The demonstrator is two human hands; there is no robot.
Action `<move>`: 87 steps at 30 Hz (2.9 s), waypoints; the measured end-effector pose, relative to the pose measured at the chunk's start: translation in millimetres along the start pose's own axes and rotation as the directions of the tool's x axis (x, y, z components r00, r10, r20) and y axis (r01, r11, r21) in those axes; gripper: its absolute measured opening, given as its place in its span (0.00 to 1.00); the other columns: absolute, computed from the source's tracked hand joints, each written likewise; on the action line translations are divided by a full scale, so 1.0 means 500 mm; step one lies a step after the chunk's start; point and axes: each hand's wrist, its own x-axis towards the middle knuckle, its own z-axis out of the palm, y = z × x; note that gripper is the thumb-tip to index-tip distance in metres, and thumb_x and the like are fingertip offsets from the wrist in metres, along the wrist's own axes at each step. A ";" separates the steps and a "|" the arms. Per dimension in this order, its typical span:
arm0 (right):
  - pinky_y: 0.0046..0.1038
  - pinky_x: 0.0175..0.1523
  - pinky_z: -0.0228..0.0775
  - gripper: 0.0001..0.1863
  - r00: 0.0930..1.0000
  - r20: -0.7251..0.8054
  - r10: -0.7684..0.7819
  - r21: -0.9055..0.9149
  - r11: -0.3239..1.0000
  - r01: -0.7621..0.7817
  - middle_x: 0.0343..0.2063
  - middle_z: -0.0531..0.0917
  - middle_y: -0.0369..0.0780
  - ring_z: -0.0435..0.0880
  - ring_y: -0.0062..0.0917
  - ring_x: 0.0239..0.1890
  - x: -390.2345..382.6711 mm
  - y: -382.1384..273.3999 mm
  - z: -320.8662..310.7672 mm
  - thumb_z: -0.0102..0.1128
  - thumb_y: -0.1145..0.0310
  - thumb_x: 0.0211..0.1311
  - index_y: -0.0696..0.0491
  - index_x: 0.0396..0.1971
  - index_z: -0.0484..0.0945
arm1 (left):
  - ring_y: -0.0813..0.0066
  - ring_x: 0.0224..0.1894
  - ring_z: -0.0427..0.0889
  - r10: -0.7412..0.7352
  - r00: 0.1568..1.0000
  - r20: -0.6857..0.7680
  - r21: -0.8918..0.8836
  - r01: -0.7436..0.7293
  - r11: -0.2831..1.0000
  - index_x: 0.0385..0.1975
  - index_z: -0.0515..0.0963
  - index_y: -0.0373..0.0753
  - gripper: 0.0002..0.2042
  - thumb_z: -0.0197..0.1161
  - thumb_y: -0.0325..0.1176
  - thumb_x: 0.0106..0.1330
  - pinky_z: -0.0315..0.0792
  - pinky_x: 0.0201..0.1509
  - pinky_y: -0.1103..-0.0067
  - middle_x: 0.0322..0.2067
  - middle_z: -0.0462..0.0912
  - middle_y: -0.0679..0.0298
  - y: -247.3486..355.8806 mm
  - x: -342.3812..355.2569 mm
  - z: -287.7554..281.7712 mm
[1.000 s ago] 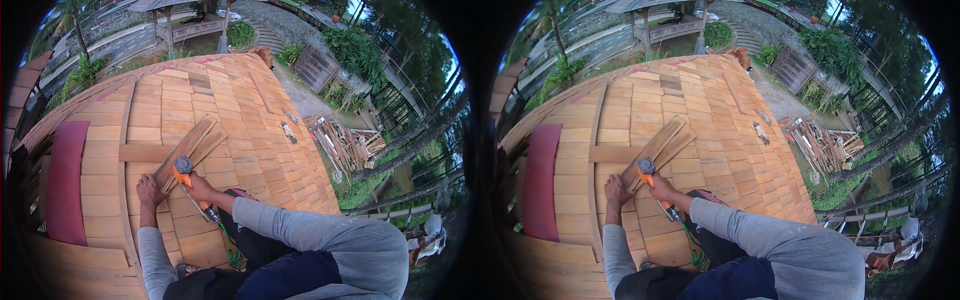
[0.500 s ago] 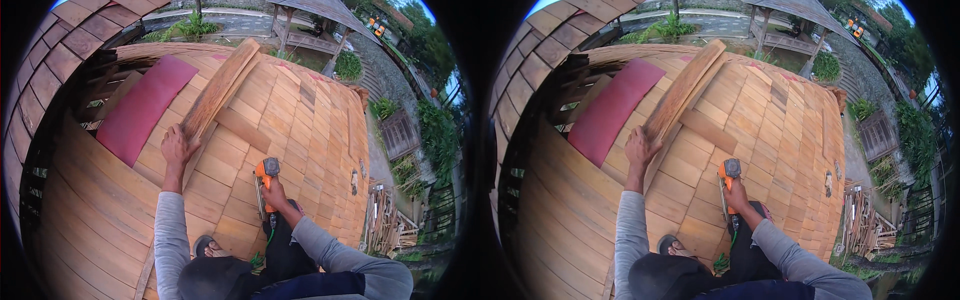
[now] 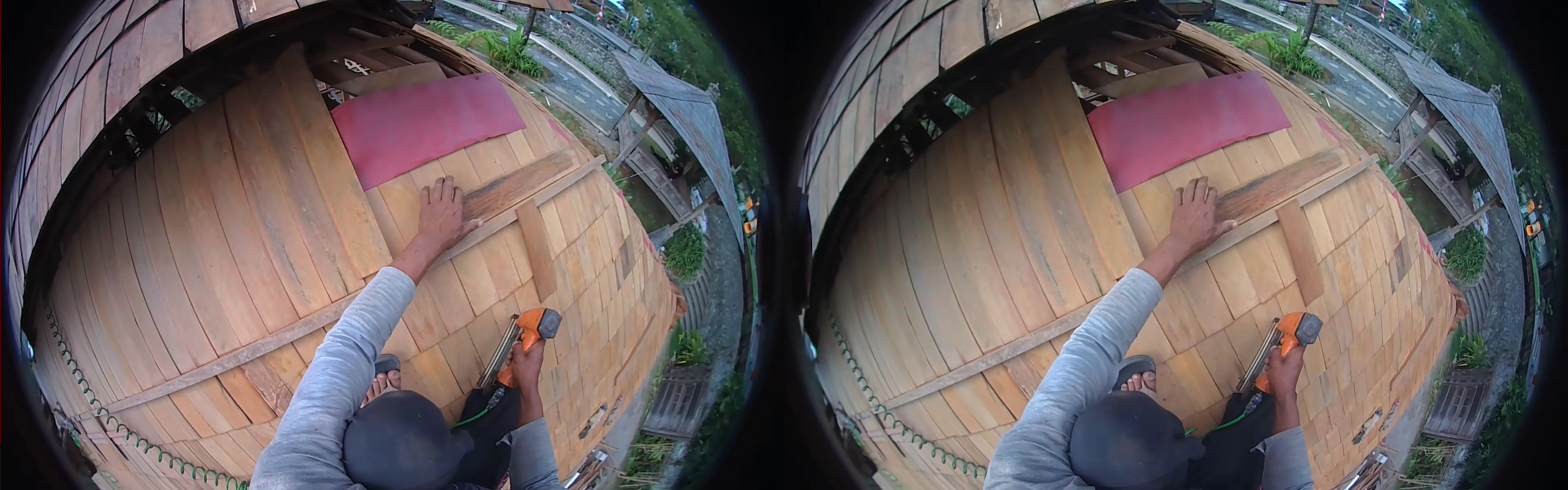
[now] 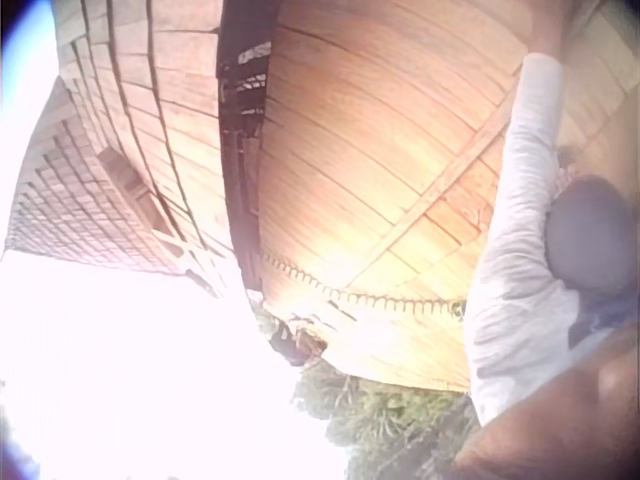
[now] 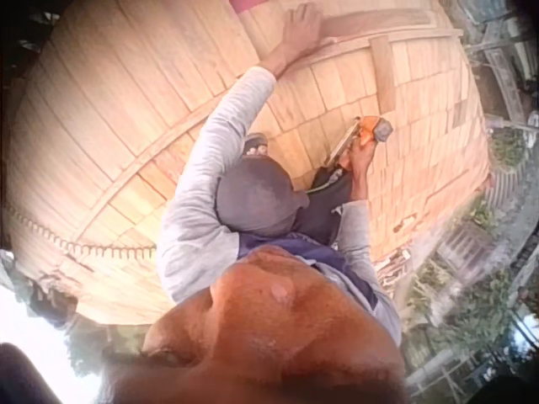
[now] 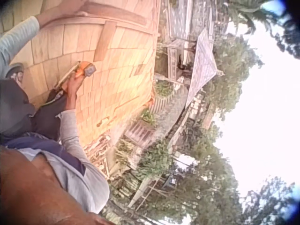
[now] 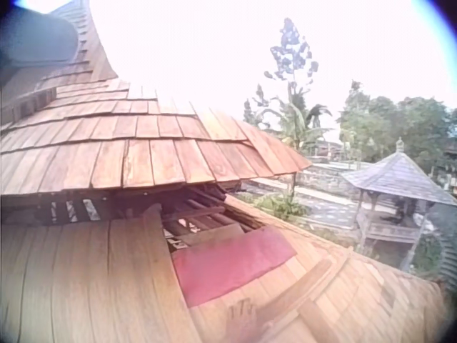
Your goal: The person installs wooden shingles on a roof using a nail gun, positioning shingles by hand and firing the tool to secure them.
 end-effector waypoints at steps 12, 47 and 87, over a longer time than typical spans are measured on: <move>0.26 0.25 0.74 0.25 1.000 -0.022 -0.019 -0.094 0.995 0.016 0.32 0.80 0.40 0.81 0.21 0.22 -0.015 -0.043 0.006 0.55 0.80 0.64 0.57 0.60 0.61 | 0.24 0.77 0.43 -0.228 0.953 -0.197 0.334 0.284 0.899 0.75 0.58 0.32 0.44 0.55 0.63 0.69 0.39 0.78 0.41 0.75 0.49 0.31 -0.307 -0.086 -0.153; 0.27 0.28 0.78 0.16 0.729 0.508 -0.458 0.021 0.853 0.521 0.27 0.82 0.40 0.85 0.22 0.24 0.039 -0.486 0.282 0.63 0.73 0.67 0.61 0.51 0.72 | 0.58 0.82 0.45 -0.152 0.983 0.106 0.396 0.099 0.913 0.77 0.54 0.34 0.45 0.46 0.66 0.73 0.39 0.83 0.56 0.79 0.49 0.53 -0.324 -0.131 -0.171; 0.23 0.32 0.72 0.14 0.849 0.515 -0.121 -0.047 0.985 0.169 0.28 0.78 0.36 0.77 0.17 0.26 -0.073 -0.359 0.215 0.59 0.79 0.68 0.61 0.51 0.72 | 0.59 0.52 0.70 0.455 0.840 0.296 -0.033 -0.467 0.884 0.34 0.79 0.40 0.20 0.60 0.54 0.70 0.65 0.64 0.64 0.42 0.75 0.59 -0.342 -0.034 -0.164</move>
